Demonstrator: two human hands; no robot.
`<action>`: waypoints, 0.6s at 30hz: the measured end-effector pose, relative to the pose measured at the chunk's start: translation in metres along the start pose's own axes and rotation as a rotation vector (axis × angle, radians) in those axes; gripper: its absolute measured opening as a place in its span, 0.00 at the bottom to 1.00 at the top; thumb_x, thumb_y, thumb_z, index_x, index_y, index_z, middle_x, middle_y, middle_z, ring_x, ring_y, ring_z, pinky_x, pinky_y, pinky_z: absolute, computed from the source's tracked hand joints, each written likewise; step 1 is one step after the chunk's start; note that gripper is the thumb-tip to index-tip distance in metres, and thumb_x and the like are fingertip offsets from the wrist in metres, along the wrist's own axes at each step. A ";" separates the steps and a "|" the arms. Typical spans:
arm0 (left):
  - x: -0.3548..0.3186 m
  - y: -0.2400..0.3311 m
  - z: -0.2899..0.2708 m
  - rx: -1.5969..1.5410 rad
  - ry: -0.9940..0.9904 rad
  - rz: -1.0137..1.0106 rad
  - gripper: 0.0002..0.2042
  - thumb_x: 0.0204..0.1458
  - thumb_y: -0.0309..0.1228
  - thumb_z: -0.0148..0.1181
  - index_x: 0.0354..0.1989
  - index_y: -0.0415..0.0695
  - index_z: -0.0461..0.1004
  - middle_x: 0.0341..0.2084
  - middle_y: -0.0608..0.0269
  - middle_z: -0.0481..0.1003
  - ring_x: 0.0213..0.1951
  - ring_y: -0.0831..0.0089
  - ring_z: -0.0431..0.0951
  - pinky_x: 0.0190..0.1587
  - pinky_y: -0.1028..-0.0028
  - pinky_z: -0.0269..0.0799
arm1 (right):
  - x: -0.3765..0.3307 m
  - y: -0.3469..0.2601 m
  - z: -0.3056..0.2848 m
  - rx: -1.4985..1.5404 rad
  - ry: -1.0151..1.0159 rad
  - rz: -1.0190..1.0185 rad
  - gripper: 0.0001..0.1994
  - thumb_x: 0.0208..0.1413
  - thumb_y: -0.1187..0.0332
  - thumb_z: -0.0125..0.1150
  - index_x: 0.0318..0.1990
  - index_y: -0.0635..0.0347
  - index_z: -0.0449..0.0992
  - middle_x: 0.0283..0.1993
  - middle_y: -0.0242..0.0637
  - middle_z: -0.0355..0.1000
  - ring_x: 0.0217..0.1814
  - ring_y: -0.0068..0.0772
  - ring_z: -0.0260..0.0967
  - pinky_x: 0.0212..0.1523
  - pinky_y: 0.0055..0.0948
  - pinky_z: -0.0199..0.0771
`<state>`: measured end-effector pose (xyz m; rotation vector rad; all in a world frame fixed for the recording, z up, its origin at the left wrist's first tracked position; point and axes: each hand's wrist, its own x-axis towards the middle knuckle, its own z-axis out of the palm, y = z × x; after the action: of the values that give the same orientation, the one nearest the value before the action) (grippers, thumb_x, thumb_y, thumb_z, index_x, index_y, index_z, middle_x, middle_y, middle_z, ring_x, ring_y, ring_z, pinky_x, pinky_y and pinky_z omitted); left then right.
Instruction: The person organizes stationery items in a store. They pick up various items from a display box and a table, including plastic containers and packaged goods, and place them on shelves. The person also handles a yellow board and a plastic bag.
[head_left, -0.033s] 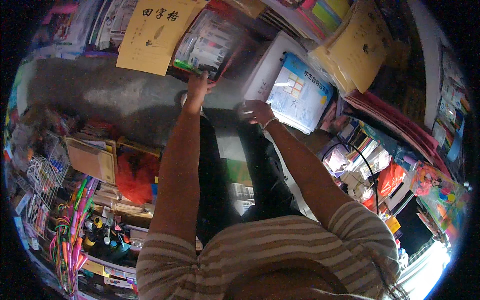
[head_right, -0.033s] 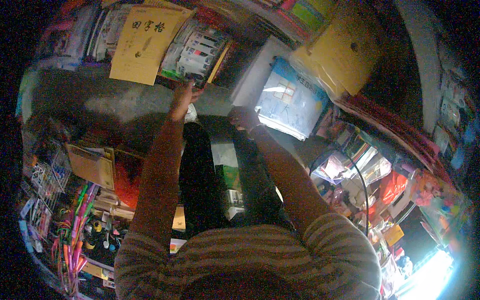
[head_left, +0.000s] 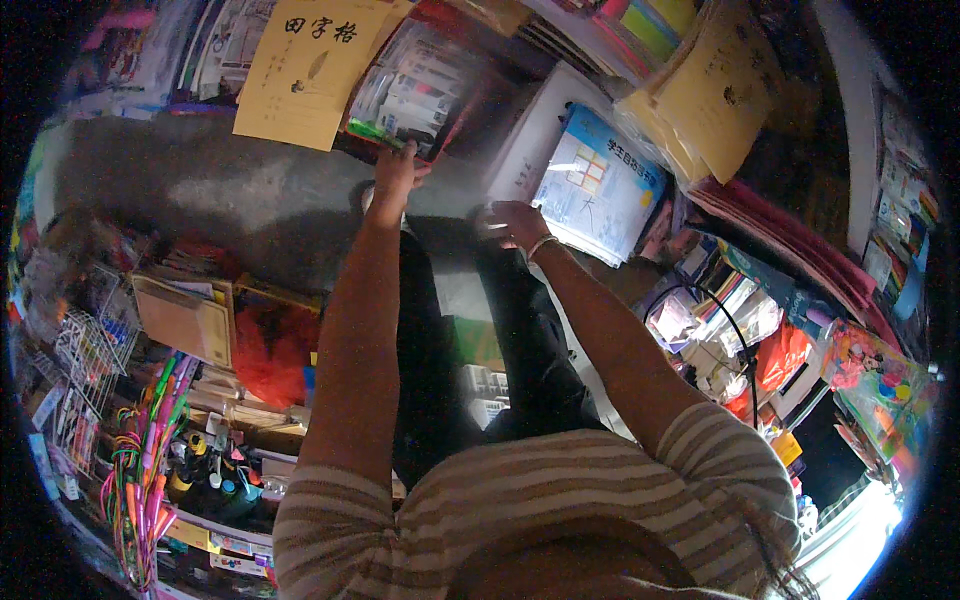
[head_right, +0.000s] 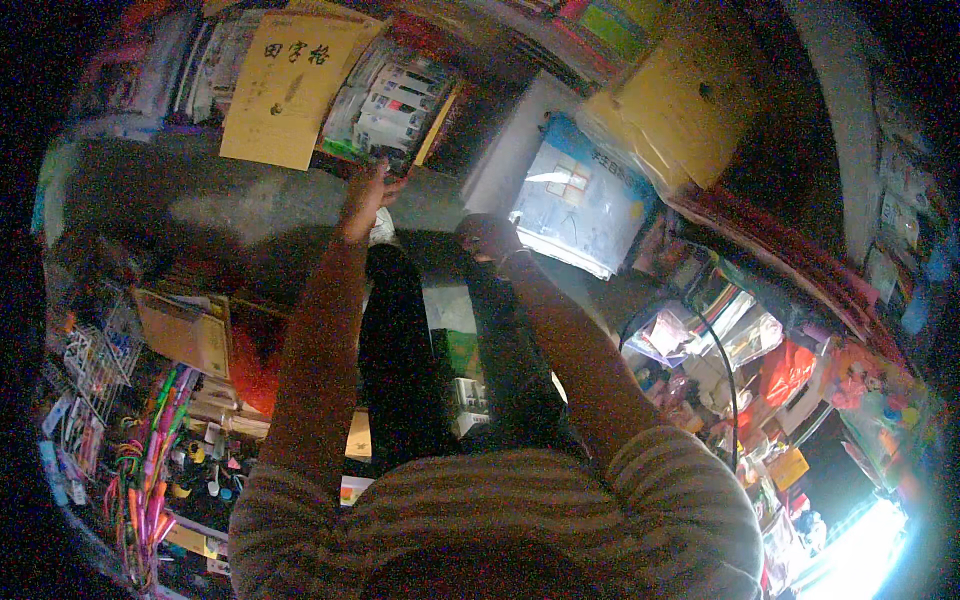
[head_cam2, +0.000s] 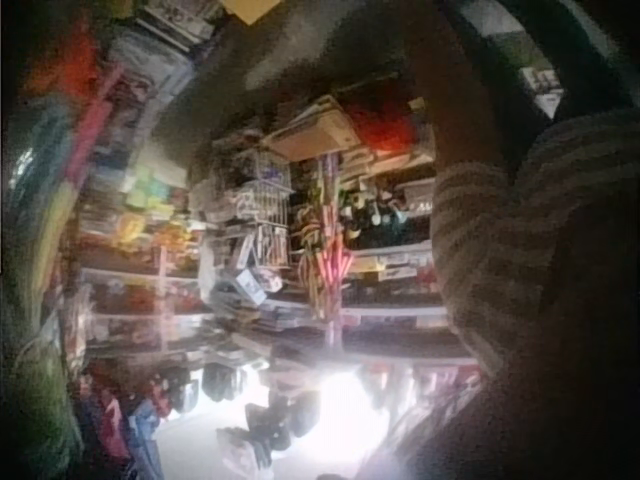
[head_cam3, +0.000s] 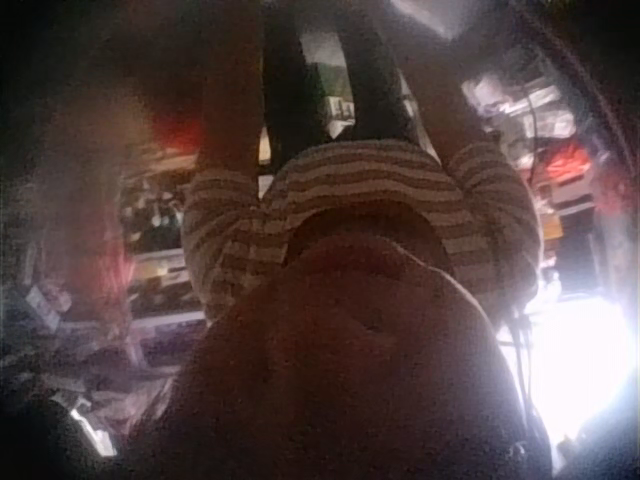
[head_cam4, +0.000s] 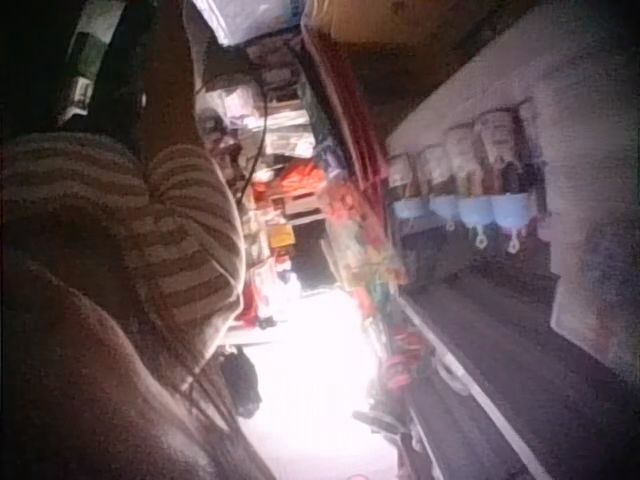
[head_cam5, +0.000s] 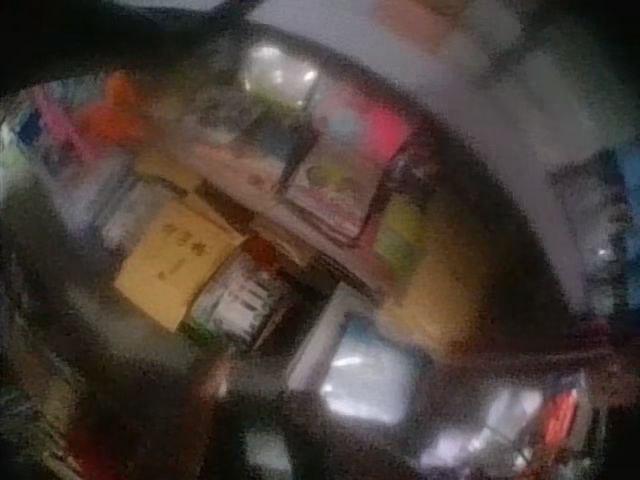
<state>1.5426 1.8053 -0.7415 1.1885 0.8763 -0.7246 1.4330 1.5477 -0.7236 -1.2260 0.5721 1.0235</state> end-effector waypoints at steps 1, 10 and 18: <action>-0.006 0.000 0.000 0.002 0.013 0.004 0.24 0.54 0.39 0.52 0.54 0.40 0.55 0.40 0.55 0.70 0.28 0.60 0.80 0.15 0.73 0.66 | -0.008 -0.006 0.002 0.047 0.037 0.074 0.18 0.56 0.60 0.49 0.50 0.59 0.68 0.46 0.39 0.71 0.38 0.37 0.71 0.30 0.34 0.73; -0.015 0.004 -0.010 0.001 0.031 -0.047 0.22 0.54 0.43 0.51 0.52 0.45 0.57 0.43 0.57 0.69 0.33 0.58 0.79 0.27 0.66 0.71 | -0.065 -0.045 0.021 -0.024 0.218 0.230 0.15 0.55 0.63 0.54 0.49 0.56 0.68 0.41 0.37 0.74 0.33 0.34 0.75 0.23 0.30 0.74; 0.025 -0.004 -0.019 1.250 0.143 0.390 0.17 0.47 0.37 0.56 0.45 0.45 0.68 0.36 0.49 0.74 0.36 0.56 0.77 0.36 0.62 0.72 | -0.062 -0.027 0.009 -0.009 0.186 0.147 0.14 0.56 0.67 0.49 0.49 0.56 0.67 0.42 0.38 0.73 0.33 0.36 0.75 0.22 0.31 0.75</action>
<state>1.5476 1.8219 -0.7681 2.4502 0.1910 -0.8745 1.4269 1.5359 -0.6568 -1.3104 0.8124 1.0412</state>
